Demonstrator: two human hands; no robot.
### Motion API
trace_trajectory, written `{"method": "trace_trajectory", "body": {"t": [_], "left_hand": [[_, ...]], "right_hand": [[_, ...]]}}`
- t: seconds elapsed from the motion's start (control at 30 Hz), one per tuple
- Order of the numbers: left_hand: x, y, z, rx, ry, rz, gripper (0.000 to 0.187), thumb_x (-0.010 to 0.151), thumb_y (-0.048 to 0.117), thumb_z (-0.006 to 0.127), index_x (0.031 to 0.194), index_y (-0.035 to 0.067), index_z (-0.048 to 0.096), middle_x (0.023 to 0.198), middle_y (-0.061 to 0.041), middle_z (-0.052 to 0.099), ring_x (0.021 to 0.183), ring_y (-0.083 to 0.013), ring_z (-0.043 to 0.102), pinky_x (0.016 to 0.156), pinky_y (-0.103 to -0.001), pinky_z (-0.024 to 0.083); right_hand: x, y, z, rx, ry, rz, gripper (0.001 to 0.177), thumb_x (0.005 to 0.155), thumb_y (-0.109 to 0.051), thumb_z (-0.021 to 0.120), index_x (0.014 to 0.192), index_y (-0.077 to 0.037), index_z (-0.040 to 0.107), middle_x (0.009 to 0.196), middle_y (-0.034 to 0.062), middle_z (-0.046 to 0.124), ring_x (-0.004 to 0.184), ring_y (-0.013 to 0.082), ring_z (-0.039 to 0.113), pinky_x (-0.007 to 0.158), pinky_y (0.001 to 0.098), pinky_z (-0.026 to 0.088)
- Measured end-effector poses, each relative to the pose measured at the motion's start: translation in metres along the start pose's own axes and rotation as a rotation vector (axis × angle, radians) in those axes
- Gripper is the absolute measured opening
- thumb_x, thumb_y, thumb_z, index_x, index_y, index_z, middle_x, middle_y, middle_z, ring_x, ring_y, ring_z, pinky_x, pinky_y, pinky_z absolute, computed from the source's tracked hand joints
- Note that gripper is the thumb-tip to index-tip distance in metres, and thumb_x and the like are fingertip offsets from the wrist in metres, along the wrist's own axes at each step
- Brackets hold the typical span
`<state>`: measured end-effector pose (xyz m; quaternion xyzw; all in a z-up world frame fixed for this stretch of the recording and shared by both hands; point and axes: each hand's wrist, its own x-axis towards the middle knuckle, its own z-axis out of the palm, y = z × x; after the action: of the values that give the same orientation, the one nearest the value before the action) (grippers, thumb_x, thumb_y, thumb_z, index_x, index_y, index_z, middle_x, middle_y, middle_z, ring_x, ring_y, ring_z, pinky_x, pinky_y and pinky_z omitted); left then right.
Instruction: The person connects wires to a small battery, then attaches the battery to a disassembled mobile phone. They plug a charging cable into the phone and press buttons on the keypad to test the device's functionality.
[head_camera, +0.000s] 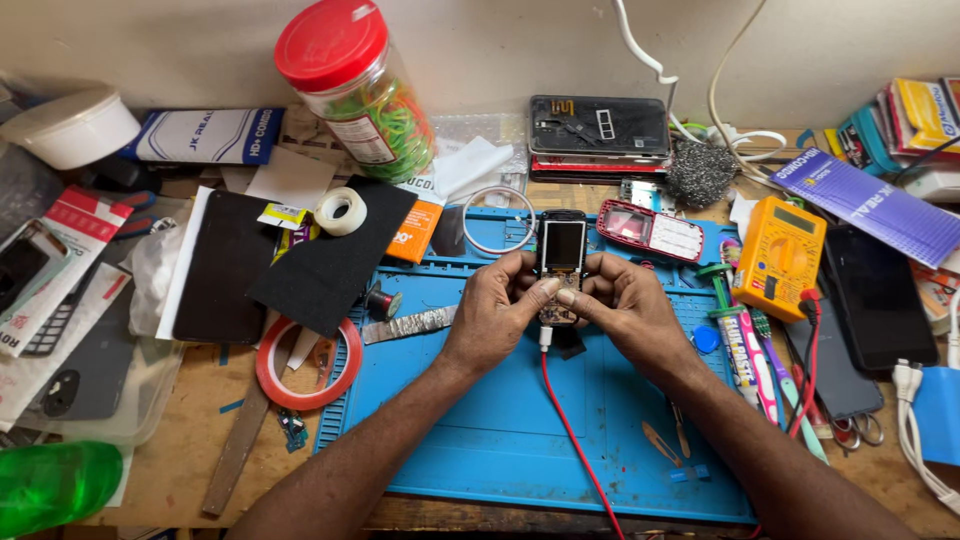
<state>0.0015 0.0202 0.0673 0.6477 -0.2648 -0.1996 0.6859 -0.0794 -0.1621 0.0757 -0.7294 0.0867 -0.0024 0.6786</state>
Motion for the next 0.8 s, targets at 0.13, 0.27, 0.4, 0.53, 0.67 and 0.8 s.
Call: {"method": "trace_trajectory", "body": {"t": [0.13, 0.27, 0.4, 0.53, 0.67, 0.8], "left_hand": [[-0.001, 0.005, 0.001, 0.005, 0.006, 0.039, 0.024, 0.098, 0.017, 0.068, 0.115, 0.0, 0.069, 0.091, -0.004, 0.073, 0.083, -0.0079, 0.067, 0.074, -0.025, 0.057], [-0.002, 0.006, -0.005, -0.038, 0.047, 0.047, 0.03, 0.097, 0.015, 0.062, 0.124, 0.002, 0.065, 0.102, -0.005, 0.072, 0.09, -0.0079, 0.069, 0.079, -0.026, 0.059], [0.005, 0.006, -0.01, -0.217, 0.18, 0.029, 0.03, 0.101, 0.02, 0.06, 0.126, 0.003, 0.064, 0.106, -0.006, 0.07, 0.084, -0.0085, 0.066, 0.073, -0.026, 0.058], [0.01, 0.002, -0.018, -0.123, 0.256, 0.089, 0.028, 0.1, 0.023, 0.065, 0.12, 0.003, 0.067, 0.1, -0.003, 0.07, 0.081, -0.0075, 0.067, 0.069, -0.024, 0.058], [0.009, -0.005, -0.021, -0.075, 0.276, 0.126, 0.024, 0.103, 0.024, 0.07, 0.112, 0.002, 0.07, 0.093, -0.004, 0.069, 0.079, -0.008, 0.064, 0.068, -0.024, 0.057], [0.011, -0.005, -0.021, -0.173, 0.291, 0.091, 0.027, 0.102, 0.024, 0.071, 0.115, 0.001, 0.068, 0.097, -0.003, 0.068, 0.08, -0.0086, 0.064, 0.067, -0.024, 0.057]], "right_hand": [[0.0, -0.001, -0.001, 0.021, 0.004, -0.008, 0.025, 0.092, -0.011, 0.073, 0.113, 0.0, 0.067, 0.078, 0.0006, 0.07, 0.069, 0.0044, 0.063, 0.061, 0.0212, 0.052], [0.002, 0.0, -0.002, 0.045, 0.004, -0.005, 0.026, 0.09, -0.011, 0.073, 0.112, 0.0, 0.066, 0.079, 0.0018, 0.071, 0.069, 0.0051, 0.065, 0.061, 0.0215, 0.053], [0.001, -0.002, -0.001, -0.018, 0.015, 0.02, 0.026, 0.089, -0.012, 0.074, 0.111, 0.0, 0.067, 0.077, 0.0024, 0.073, 0.067, 0.0055, 0.064, 0.06, 0.0221, 0.053], [-0.002, -0.004, 0.004, -0.057, -0.01, 0.037, 0.027, 0.089, -0.012, 0.075, 0.111, 0.001, 0.068, 0.076, 0.0017, 0.071, 0.065, 0.0055, 0.062, 0.059, 0.0221, 0.052], [-0.005, -0.009, 0.009, -0.126, -0.037, 0.072, 0.029, 0.088, -0.014, 0.075, 0.113, -0.001, 0.069, 0.074, 0.0012, 0.072, 0.063, 0.0052, 0.062, 0.057, 0.0224, 0.051], [-0.006, -0.012, 0.01, -0.117, -0.044, 0.065, 0.03, 0.089, -0.015, 0.075, 0.115, -0.002, 0.068, 0.074, 0.0002, 0.071, 0.064, 0.0045, 0.062, 0.058, 0.0216, 0.051]]}}
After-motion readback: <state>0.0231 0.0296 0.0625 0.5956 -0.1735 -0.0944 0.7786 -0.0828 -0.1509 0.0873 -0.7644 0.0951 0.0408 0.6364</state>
